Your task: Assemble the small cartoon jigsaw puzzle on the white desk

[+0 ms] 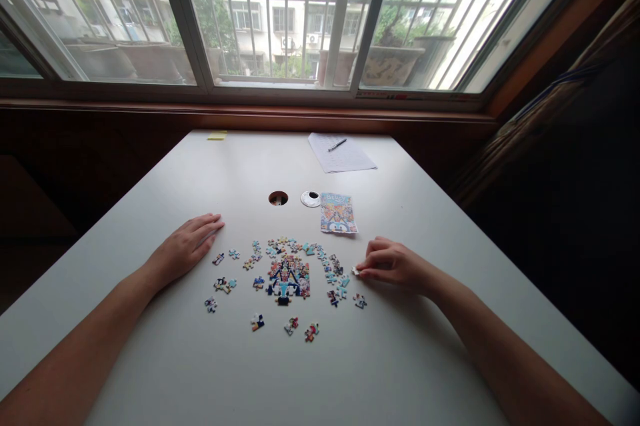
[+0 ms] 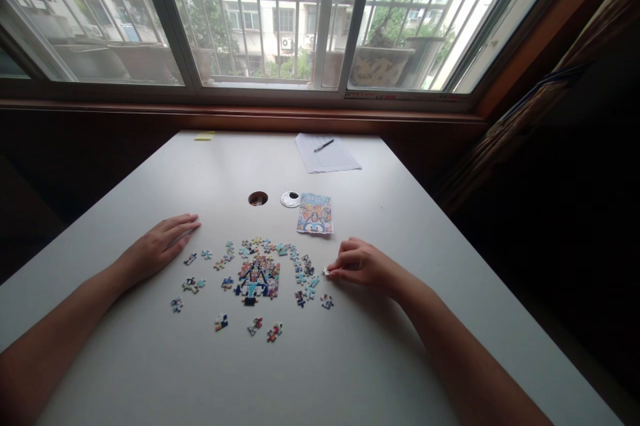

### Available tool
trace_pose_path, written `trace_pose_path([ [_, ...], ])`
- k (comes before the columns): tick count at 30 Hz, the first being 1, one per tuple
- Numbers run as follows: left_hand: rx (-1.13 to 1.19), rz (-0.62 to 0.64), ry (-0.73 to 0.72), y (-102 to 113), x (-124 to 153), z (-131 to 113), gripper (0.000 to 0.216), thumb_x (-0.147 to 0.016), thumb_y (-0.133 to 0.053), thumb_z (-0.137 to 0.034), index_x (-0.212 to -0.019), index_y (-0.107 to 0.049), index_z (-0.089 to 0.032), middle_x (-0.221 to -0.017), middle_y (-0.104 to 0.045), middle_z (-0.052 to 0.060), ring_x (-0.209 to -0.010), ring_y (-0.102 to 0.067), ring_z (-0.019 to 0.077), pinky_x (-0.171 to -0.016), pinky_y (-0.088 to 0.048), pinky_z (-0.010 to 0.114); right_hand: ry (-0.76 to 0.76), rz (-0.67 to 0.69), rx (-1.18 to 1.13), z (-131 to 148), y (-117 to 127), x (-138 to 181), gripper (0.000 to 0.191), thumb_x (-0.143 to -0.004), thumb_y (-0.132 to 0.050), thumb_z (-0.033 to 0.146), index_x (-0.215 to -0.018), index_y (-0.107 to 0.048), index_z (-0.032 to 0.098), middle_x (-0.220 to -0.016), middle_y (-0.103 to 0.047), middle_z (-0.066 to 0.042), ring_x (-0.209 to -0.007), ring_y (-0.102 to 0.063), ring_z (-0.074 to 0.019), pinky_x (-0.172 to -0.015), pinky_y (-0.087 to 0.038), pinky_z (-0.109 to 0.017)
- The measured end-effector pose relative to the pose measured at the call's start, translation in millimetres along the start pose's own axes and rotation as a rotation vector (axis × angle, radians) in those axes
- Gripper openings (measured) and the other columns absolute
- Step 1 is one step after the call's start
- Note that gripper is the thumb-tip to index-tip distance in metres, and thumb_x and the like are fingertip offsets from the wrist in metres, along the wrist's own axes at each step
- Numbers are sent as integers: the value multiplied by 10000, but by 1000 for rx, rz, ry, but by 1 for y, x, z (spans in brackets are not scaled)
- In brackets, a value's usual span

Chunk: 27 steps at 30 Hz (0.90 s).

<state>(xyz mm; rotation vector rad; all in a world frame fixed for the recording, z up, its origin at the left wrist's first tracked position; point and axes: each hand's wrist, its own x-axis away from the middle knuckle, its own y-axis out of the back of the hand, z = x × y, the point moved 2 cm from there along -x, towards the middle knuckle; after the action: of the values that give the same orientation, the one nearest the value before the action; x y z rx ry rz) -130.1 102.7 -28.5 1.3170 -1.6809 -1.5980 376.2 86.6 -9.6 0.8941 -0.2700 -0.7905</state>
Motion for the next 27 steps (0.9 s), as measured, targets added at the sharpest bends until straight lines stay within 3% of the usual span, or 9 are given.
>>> trace_pose_path([
  [27, -2, 7, -7, 0, 0, 1, 473, -1025, -388, -457, -1405, -580, -250, -1511, -525, 63, -1421, -455, 274, -1211, -389, 486, 3, -20, -10, 2, -2, -1, 272, -909, -711, 492, -939, -795, 235, -831, -683, -75, -834, -602, -208, -707, -498, -327],
])
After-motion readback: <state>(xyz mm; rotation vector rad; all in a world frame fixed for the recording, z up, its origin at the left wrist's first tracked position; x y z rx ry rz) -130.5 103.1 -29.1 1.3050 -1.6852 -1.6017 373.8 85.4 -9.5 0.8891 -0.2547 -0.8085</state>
